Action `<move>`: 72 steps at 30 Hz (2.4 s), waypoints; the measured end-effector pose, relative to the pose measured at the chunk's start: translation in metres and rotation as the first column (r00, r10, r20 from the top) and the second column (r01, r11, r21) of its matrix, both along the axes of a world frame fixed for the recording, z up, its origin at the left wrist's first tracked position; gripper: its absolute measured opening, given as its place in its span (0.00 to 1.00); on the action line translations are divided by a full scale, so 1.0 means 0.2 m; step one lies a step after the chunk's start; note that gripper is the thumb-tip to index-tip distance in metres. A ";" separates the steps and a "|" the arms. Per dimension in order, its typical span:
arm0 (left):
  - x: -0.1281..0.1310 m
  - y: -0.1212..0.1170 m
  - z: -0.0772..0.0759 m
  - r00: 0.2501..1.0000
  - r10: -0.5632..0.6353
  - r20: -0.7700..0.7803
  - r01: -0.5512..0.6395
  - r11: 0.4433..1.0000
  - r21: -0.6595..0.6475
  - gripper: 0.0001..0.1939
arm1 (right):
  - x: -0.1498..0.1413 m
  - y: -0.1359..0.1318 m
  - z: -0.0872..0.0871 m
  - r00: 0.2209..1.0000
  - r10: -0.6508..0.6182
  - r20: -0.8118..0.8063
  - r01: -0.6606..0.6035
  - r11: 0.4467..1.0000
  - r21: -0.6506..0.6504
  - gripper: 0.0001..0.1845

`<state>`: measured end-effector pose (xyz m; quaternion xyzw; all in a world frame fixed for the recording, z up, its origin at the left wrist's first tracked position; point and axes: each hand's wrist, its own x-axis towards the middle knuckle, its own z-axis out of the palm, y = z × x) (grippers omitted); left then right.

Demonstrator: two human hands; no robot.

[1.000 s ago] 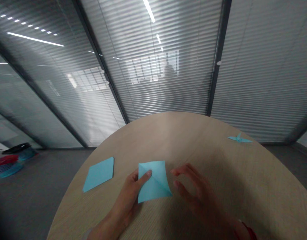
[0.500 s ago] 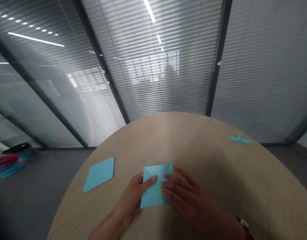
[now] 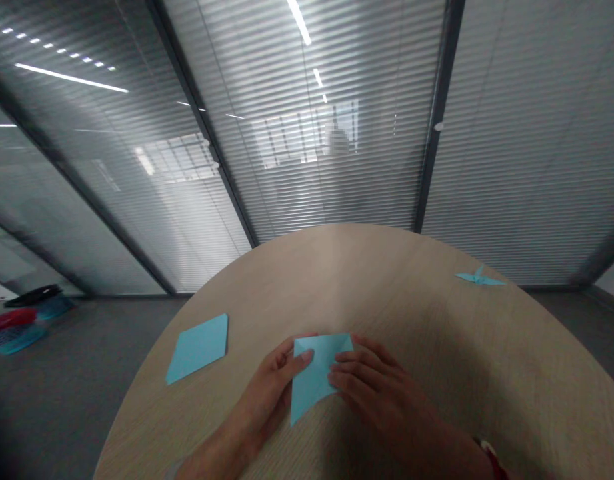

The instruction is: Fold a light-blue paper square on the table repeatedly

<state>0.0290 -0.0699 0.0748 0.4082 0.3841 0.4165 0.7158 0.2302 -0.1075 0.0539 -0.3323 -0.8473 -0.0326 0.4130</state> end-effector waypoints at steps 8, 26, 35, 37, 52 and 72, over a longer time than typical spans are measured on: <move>-0.01 0.00 0.01 0.992 0.046 -0.117 -0.032 0.993 0.115 0.15 | 0.02 0.01 0.04 0.866 -0.382 -0.322 0.160 0.823 -0.545 0.16; 0.04 -0.01 0.03 0.982 -0.181 -0.048 0.186 0.971 0.150 0.19 | 0.05 0.07 0.00 0.636 -0.512 -0.577 -0.299 0.527 -0.796 0.19; 0.04 0.00 0.02 0.950 -0.289 -0.114 0.302 0.945 0.123 0.18 | 0.03 0.03 0.02 0.789 -0.388 -0.476 -0.134 0.648 -0.750 0.13; 0.03 0.01 0.01 0.957 -0.257 -0.135 0.273 0.955 0.113 0.17 | 0.02 0.02 0.01 0.839 -0.374 -0.396 -0.043 0.679 -0.733 0.14; 0.04 -0.01 0.03 0.991 -0.075 0.113 0.078 0.997 -0.020 0.11 | 0.03 0.01 0.00 0.987 0.000 0.159 -0.006 0.999 0.041 0.14; 0.06 -0.04 0.03 0.981 -0.178 0.082 0.170 0.981 0.092 0.20 | 0.00 0.04 0.00 0.742 -0.460 -0.487 -0.067 0.673 -0.737 0.15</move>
